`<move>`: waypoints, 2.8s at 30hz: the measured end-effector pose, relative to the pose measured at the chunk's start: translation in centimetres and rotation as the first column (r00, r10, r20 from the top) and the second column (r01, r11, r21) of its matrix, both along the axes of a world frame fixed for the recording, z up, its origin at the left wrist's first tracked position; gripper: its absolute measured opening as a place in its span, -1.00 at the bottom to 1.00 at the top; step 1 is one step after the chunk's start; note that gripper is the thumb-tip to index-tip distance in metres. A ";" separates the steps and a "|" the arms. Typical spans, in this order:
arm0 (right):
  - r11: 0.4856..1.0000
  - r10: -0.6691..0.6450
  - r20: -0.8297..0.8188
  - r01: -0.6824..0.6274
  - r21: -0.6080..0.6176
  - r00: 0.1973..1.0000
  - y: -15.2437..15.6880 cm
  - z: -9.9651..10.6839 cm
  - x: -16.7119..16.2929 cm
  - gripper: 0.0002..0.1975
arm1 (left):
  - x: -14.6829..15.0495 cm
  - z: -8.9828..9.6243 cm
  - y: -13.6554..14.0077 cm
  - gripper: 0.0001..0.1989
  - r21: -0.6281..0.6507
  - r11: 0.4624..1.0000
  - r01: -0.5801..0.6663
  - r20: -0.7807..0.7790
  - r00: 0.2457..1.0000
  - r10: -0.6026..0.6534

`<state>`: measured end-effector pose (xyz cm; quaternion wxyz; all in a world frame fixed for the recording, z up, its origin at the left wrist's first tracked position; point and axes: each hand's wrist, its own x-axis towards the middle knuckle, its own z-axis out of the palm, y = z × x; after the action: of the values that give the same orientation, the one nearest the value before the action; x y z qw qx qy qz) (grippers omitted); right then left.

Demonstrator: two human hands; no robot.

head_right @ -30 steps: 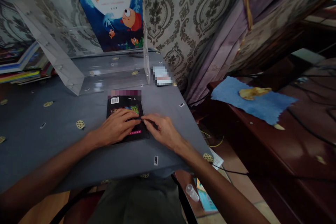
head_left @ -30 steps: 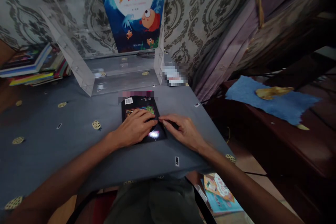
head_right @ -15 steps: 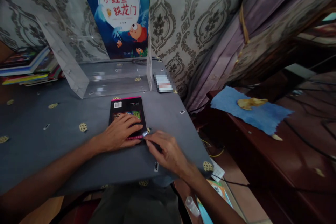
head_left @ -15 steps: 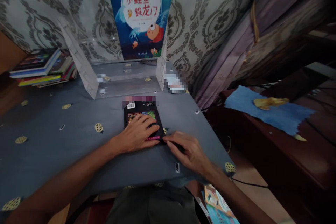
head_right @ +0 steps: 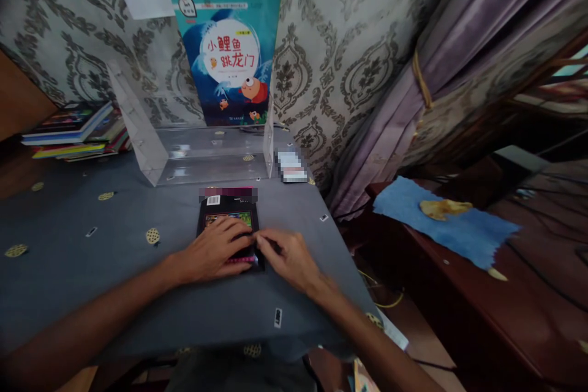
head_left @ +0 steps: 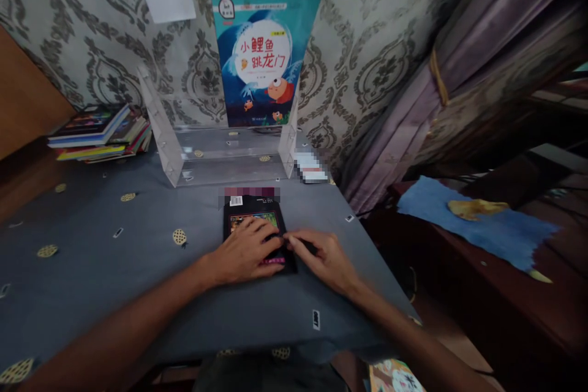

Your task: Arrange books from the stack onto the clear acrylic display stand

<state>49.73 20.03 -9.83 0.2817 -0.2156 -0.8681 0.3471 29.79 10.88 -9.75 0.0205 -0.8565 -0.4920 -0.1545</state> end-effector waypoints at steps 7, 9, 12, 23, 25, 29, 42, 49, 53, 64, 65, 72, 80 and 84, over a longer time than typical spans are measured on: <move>0.976 -0.008 0.059 -0.005 0.216 0.998 3.6 -0.7 -4.8 -0.78 | -0.5 -0.5 0.5 -0.78 0.002 0.997 -0.076 0.026 0.997 0.076; 0.963 0.012 0.091 -0.036 0.268 0.996 4.3 -1.0 -6.1 -0.78 | -1.5 -0.8 1.0 -0.80 0.025 0.986 -0.162 0.042 0.986 0.161; 0.949 -0.031 0.172 -0.025 0.313 0.985 5.3 -1.5 -7.7 -0.76 | -3.8 -1.0 1.8 -0.82 0.069 0.934 -0.352 0.061 0.936 0.348; 0.967 -0.154 0.140 0.120 0.225 0.978 7.9 -2.1 -8.0 -0.76 | -6.9 -1.2 2.4 -0.81 0.124 0.886 -0.447 -0.129 0.878 0.461; 0.975 -0.185 0.119 0.167 0.148 0.975 7.8 -2.1 -7.5 -0.72 | -7.7 -1.0 2.4 -0.78 0.109 0.923 -0.370 -0.168 0.908 0.384; 0.982 -0.191 0.084 0.191 -0.002 0.978 7.5 -2.0 -6.9 -0.66 | -9.0 0.1 2.6 -0.74 0.042 0.961 -0.272 -0.251 0.928 0.274; 0.951 -0.188 -0.112 0.153 -0.271 0.976 8.2 -3.0 -5.8 -0.74 | 3.2 3.3 3.0 -0.63 -0.092 0.816 -0.571 -0.312 0.795 0.521; 0.942 -0.193 -0.130 0.146 -0.302 0.973 8.0 -3.0 -5.1 -0.73 | 4.3 4.0 3.7 -0.75 -0.154 0.753 -0.639 -0.382 0.742 0.551; 0.946 -0.185 -0.134 0.140 -0.293 0.973 8.1 -2.9 -5.1 -0.73 | 4.3 4.1 3.7 -0.76 -0.160 0.756 -0.635 -0.364 0.749 0.553; 0.945 -0.183 -0.120 0.141 -0.297 0.976 7.7 -2.4 -5.0 -0.73 | 3.9 4.1 3.6 -0.73 -0.138 0.780 -0.610 -0.342 0.768 0.541; 0.945 -0.184 -0.113 0.144 -0.293 0.976 7.6 -2.3 -5.0 -0.73 | 3.9 4.1 3.6 -0.73 -0.133 0.782 -0.609 -0.341 0.769 0.541; 0.951 -0.182 -0.088 0.152 -0.271 0.979 7.5 -2.1 -4.9 -0.73 | 3.9 4.1 3.6 -0.72 -0.119 0.789 -0.603 -0.346 0.770 0.536; 0.964 -0.192 -0.115 0.166 -0.206 0.975 6.9 -1.5 -4.6 -0.70 | 4.3 4.2 3.5 -0.72 -0.146 0.778 -0.611 -0.351 0.768 0.536; 0.973 -0.177 -0.121 0.155 -0.171 0.977 6.6 -1.2 -4.5 -0.69 | 4.3 4.1 3.4 -0.72 -0.154 0.781 -0.605 -0.352 0.772 0.529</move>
<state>45.20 26.62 -11.01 0.3498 -0.2856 -0.7951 0.4048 34.04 14.30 -5.66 0.0263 -0.6742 -0.7363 0.0515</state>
